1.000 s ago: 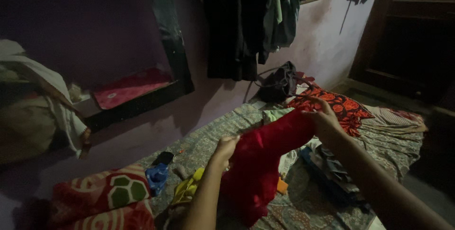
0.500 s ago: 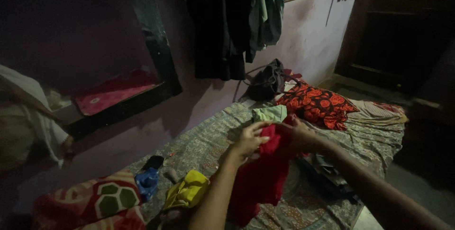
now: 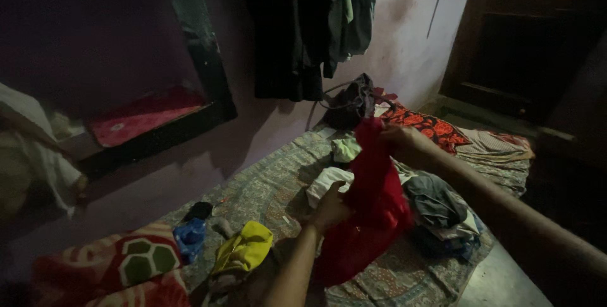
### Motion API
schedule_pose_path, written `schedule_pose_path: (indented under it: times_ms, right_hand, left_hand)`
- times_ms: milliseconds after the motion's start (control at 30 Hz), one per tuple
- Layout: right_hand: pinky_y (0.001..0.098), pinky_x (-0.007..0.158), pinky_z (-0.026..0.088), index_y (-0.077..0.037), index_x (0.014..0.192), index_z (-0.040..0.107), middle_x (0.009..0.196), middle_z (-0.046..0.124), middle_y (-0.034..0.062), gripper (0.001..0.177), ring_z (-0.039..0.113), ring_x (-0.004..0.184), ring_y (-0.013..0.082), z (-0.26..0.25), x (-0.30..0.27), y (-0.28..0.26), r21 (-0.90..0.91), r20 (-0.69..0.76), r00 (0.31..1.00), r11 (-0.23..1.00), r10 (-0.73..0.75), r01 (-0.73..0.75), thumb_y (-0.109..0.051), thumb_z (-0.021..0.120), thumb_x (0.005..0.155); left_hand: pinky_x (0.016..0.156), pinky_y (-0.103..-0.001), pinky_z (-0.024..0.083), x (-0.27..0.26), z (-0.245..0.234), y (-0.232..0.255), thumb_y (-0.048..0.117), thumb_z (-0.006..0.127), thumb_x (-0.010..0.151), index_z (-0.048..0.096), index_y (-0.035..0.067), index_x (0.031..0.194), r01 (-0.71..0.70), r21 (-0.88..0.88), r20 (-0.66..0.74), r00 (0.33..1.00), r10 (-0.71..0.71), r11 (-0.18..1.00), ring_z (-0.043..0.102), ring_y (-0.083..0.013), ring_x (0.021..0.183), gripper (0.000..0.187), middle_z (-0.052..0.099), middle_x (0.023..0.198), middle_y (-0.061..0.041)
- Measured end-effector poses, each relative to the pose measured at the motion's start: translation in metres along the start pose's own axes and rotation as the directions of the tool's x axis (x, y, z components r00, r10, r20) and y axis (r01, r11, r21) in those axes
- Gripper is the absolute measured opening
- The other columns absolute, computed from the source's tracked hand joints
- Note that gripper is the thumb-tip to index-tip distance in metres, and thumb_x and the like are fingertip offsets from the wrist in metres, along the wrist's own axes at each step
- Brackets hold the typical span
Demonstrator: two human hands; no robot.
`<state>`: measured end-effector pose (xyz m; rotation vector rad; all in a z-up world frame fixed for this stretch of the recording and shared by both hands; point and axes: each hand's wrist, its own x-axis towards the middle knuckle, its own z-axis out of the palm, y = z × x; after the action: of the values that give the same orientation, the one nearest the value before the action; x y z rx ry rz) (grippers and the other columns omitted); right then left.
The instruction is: The person folds several items of clothing, including a red top, a white piece of fabric, and blue trousers, by hand on a bed and stacks them into piles.
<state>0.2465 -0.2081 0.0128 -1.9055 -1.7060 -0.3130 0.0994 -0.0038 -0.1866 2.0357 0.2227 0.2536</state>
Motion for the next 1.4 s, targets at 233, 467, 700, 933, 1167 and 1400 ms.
schedule_pose_path:
  times_ms: [233, 467, 700, 933, 1167, 1400]
  right_hand:
    - [0.0387, 0.076, 0.063, -0.008, 0.115, 0.072, 0.110, 0.074, 0.0114, 0.039, 0.076, 0.091, 0.0269, -0.052, 0.030, -0.042, -0.066, 0.004, 0.990, 0.988, 0.141, -0.140, 0.000, 0.072, 0.077]
    - [0.0338, 0.073, 0.063, -0.013, 0.126, 0.071, 0.109, 0.079, 0.0151, 0.043, 0.080, 0.091, 0.0224, -0.115, 0.037, -0.060, 0.256, 0.004, 0.901, 0.870, 0.434, -0.421, 0.007, 0.052, 0.094]
    - [0.0384, 0.067, 0.062, -0.013, 0.135, 0.065, 0.104, 0.076, 0.0185, 0.038, 0.078, 0.079, 0.0254, -0.152, -0.038, 0.049, 0.097, -0.153, 0.812, 0.826, 0.563, -0.555, -0.002, 0.059, 0.099]
    - [0.0493, 0.084, 0.062, -0.016, 0.141, 0.063, 0.118, 0.075, 0.0176, 0.043, 0.075, 0.098, 0.0274, -0.123, -0.126, 0.103, 0.393, 0.006, 0.440, 0.402, 0.898, -0.827, -0.010, 0.055, 0.099]
    - [0.0423, 0.081, 0.059, -0.004, 0.136, 0.070, 0.105, 0.077, 0.0167, 0.039, 0.071, 0.089, 0.0246, -0.094, -0.091, 0.097, 0.368, 0.016, 0.690, 0.637, 0.724, -0.677, -0.014, 0.055, 0.102]
    - [0.0339, 0.067, 0.060, -0.004, 0.135, 0.066, 0.093, 0.076, 0.0139, 0.039, 0.070, 0.075, 0.0182, -0.107, -0.054, 0.041, 0.605, 0.168, 0.757, 0.540, 0.631, -0.585, -0.007, 0.048, 0.101]
  left_hand:
    - [0.089, -0.046, 0.058, 0.001, 0.037, -0.059, 0.047, 0.069, 0.094, 0.068, 0.008, 0.117, 0.069, 0.348, -0.232, 0.972, 0.015, 0.935, 0.071, -0.0349, 0.109, 0.046, 0.073, 0.109, -0.020]
    - [0.087, -0.058, 0.050, -0.005, 0.087, -0.044, 0.048, 0.086, 0.071, 0.061, 0.000, 0.122, 0.245, 0.107, -0.398, 0.899, -0.185, 0.964, 0.060, -0.0477, 0.105, 0.075, 0.061, 0.114, -0.028]
    - [0.085, -0.056, 0.051, 0.009, 0.082, -0.092, 0.033, 0.079, 0.075, 0.067, 0.005, 0.114, 0.338, 0.145, -0.492, 0.840, -0.229, 0.930, 0.064, -0.0444, 0.101, 0.049, 0.065, 0.110, -0.025]
    - [0.082, -0.053, 0.053, 0.050, -0.004, -0.102, 0.021, 0.071, 0.077, 0.074, 0.010, 0.107, 0.319, 0.139, -0.542, 0.817, -0.198, 0.937, 0.069, -0.0400, 0.094, 0.033, 0.072, 0.100, -0.020]
    - [0.088, -0.052, 0.049, 0.030, 0.005, -0.051, 0.022, 0.072, 0.079, 0.075, 0.012, 0.110, 0.292, -0.137, -0.250, 0.914, -0.319, 0.946, 0.065, -0.0363, 0.104, 0.033, 0.070, 0.110, -0.017]
    - [0.095, -0.051, 0.045, 0.008, 0.054, -0.045, 0.023, 0.073, 0.080, 0.075, 0.015, 0.112, 0.286, 0.072, 0.325, 0.899, -0.294, 0.956, 0.061, -0.0327, 0.114, 0.033, 0.067, 0.120, -0.013]
